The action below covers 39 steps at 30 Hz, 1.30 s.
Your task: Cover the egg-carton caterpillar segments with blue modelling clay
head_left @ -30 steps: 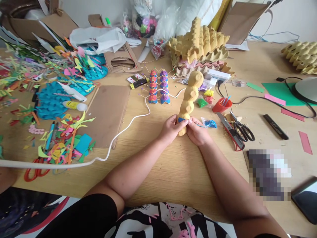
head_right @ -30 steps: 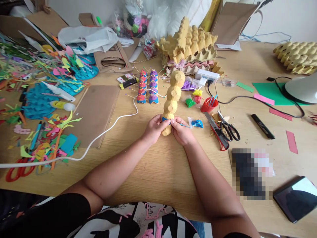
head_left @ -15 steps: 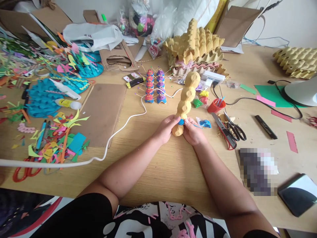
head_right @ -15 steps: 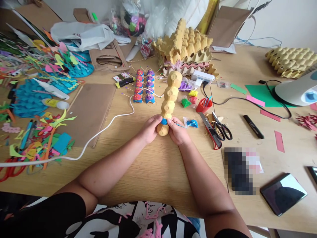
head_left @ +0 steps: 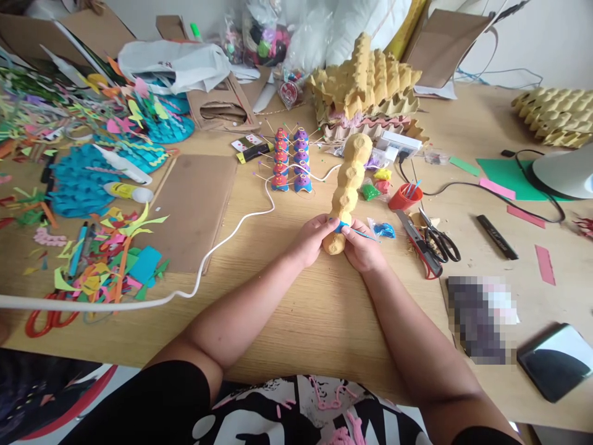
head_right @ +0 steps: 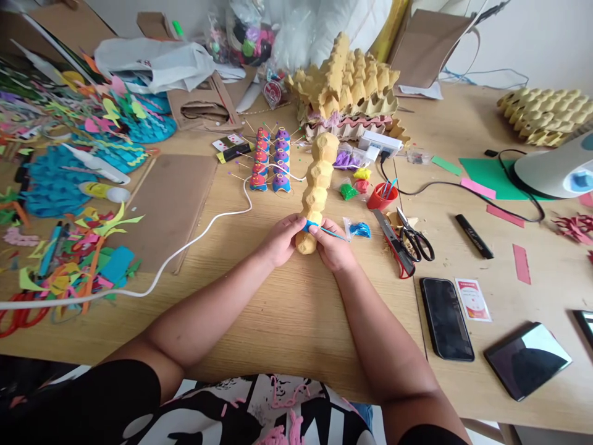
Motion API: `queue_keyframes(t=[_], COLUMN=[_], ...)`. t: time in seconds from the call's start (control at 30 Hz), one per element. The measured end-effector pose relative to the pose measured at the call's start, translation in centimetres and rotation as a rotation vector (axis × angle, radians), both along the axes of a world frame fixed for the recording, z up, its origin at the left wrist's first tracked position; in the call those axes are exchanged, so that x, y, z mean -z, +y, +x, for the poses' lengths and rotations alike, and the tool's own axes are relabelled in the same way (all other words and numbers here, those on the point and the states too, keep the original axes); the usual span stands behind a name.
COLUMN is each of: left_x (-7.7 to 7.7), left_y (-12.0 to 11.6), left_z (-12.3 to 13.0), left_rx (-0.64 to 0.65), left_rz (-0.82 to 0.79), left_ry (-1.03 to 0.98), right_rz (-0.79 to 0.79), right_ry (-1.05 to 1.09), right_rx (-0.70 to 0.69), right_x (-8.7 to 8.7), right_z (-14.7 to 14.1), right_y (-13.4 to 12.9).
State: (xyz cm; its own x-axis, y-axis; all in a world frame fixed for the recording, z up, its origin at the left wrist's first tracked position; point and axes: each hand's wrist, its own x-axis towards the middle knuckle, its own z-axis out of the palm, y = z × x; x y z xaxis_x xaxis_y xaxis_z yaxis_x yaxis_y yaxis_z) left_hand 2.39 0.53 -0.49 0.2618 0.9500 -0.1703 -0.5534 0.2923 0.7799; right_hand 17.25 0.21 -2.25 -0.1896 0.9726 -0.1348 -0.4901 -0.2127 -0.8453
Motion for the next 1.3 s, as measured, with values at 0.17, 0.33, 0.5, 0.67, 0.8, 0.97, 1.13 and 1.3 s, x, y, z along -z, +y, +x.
queue_keyframes(t=[0.17, 0.33, 0.5, 0.67, 0.8, 0.97, 1.13, 1.3], left_x=[0.0, 0.1, 0.0, -0.2, -0.4, -0.3, 0.0, 0.1], left_y=[0.0, 0.0, -0.1, -0.1, -0.2, -0.1, 0.0, 0.0], left_z=[-0.1, -0.3, -0.4, -0.6, -0.6, -0.4, -0.5, -0.6], left_rx=[-0.003, -0.003, 0.007, 0.032, 0.065, 0.047, 0.079, 0.076], left_rz=[0.005, -0.002, 0.000, 0.013, 0.053, 0.043, 0.023, 0.022], left_ry=[0.001, -0.001, -0.009, 0.004, -0.014, -0.058, -0.048, -0.029], right_rz=[0.023, 0.032, 0.027, 0.006, 0.016, 0.016, -0.003, -0.006], right_ry=[0.011, 0.018, 0.024, 0.025, 0.030, 0.023, 0.010, 0.008], right_rx=[-0.045, -0.088, -0.126, -0.142, -0.156, -0.168, -0.156, -0.150], right_x=[-0.3, -0.5, -1.0, -1.0, -0.9, -1.0, -1.0, -1.3], right_z=[0.1, 0.2, 0.4, 0.5, 0.6, 0.6, 0.7, 0.5], right_y=[0.0, 0.0, -0.1, 0.0, 0.1, 0.1, 0.2, 0.1])
